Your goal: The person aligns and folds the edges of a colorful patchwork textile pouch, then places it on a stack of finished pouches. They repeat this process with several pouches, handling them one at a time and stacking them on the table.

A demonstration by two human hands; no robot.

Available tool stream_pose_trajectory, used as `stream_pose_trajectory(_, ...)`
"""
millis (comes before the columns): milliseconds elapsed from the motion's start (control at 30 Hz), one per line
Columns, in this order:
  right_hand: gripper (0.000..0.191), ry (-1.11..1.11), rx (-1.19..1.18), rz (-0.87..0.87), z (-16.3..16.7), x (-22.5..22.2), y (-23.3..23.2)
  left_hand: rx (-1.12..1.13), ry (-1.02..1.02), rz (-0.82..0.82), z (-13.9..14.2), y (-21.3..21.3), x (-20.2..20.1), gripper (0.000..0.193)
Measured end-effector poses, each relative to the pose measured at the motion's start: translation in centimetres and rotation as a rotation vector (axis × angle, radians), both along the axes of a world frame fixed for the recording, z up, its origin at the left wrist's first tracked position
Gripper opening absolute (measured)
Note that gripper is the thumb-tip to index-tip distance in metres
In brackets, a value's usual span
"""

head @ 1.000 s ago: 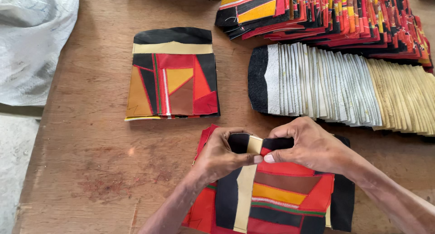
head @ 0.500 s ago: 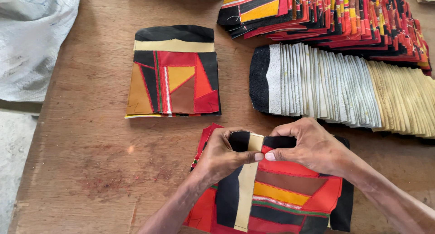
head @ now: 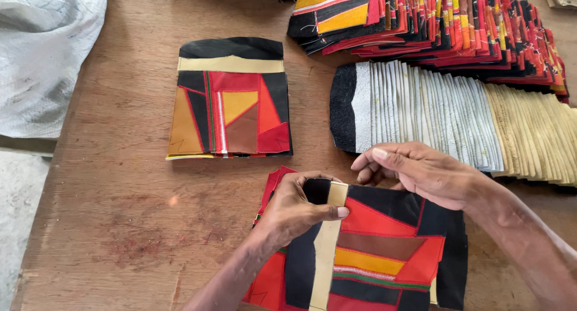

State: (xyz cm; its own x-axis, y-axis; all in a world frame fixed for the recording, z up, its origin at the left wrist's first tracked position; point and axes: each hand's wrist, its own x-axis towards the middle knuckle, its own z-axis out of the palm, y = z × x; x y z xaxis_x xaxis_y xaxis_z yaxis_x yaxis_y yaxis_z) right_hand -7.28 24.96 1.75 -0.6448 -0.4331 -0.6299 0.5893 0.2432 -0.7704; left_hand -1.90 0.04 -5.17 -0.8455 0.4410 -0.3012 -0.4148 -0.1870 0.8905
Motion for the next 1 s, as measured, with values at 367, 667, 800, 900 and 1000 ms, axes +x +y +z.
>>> stream_pose_trajectory(367,0.048,0.046,0.137,0.139,3.1,-0.3,-2.0,0.020,-0.117,0.000,-0.1,-0.5,-0.4,0.044)
stream_pose_trajectory(667,0.033,0.408,0.699,0.405,4.8,2.6,-5.8,0.097,0.018,-0.013,-1.4,-0.4,-0.1,0.033)
stream_pose_trajectory(800,0.034,0.457,0.646,0.385,4.4,2.8,-5.6,0.061,0.003,0.023,-1.9,-0.1,-0.1,0.031)
stream_pose_trajectory(900,0.033,0.434,0.642,0.348,3.9,3.0,-5.4,0.069,-0.021,0.029,-2.0,0.0,-0.1,0.031)
stream_pose_trajectory(1000,0.033,0.461,0.705,0.371,3.5,3.0,-5.3,0.078,-0.025,0.039,-1.9,0.0,-0.1,0.031)
